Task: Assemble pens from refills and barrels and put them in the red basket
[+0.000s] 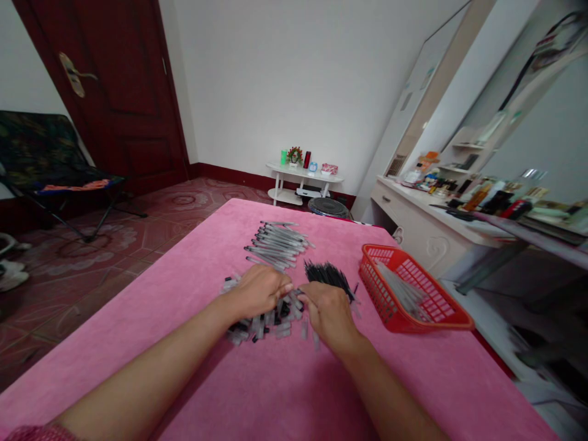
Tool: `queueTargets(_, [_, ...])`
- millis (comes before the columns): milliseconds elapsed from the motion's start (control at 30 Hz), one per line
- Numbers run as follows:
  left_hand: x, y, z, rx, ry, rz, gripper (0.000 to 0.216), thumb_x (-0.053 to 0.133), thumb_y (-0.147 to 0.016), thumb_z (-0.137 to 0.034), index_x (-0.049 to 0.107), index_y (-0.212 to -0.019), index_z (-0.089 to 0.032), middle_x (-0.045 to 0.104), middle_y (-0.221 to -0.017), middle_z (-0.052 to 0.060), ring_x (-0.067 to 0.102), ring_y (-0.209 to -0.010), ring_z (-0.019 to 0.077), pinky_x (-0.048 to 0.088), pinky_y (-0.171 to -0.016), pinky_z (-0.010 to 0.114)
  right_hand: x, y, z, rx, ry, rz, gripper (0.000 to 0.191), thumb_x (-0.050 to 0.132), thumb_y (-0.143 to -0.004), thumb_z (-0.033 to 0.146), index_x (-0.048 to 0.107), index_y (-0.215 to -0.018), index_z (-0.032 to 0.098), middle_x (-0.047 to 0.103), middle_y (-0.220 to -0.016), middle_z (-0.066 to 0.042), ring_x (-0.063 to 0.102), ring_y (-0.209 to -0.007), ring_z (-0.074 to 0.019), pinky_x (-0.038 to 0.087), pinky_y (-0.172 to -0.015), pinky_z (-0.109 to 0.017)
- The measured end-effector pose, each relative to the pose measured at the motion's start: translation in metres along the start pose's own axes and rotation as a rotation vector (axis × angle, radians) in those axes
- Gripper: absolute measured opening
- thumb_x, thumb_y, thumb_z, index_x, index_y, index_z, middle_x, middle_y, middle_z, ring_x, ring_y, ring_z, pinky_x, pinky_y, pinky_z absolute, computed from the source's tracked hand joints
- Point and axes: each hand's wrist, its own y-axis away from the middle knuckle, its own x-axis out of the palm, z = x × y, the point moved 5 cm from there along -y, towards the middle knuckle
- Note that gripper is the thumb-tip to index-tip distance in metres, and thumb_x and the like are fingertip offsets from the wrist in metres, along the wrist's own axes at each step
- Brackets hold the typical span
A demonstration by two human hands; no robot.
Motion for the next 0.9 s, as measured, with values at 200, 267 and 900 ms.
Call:
queueTargets(200, [-0.005,-0.005,0.033,-0.185,0.657,-0.156,0.042,0.040,-0.086,-0.048,0.047,-0.060,-0.016,0.039,-0.051,-0.004,0.034,-0.047,0.0088,0.024,-0.049,0.022,-0.015,0.002,-0.016,0.001,-0.022,-0.179,0.019,0.049,-0.087,0.019,0.066,-0.094,0.016,0.065,-0.086,-0.007,0.058,-0.081,-0.0178,0.040,-0.073,-0.026])
queueTargets(267, [-0.010,-0.006,0.039,-0.181,0.919,-0.309,0.038,0.045,-0.084,-0.051,0.049,-0.069,-0.016,0.043,-0.054,-0.005,0.037,-0.048,0.0084,0.031,-0.051,0.021,-0.007,0.002,-0.019,0.074,-0.060,-0.111,0.016,0.052,-0.086,0.021,0.067,-0.092,0.019,0.066,-0.084,-0.005,0.059,-0.079,-0.0171,0.041,-0.072,-0.025])
queueTargets(900, [0.022,-0.004,0.026,-0.337,1.697,-0.357,0.028,0.068,-0.075,-0.024,0.044,-0.090,-0.018,0.068,-0.100,0.008,0.066,-0.097,0.0228,0.050,-0.086,0.038,0.024,0.002,-0.022,0.469,-0.740,-0.043,0.024,0.049,-0.081,0.029,0.059,-0.064,0.016,0.057,-0.056,0.001,0.051,-0.050,-0.0106,0.037,-0.048,-0.021])
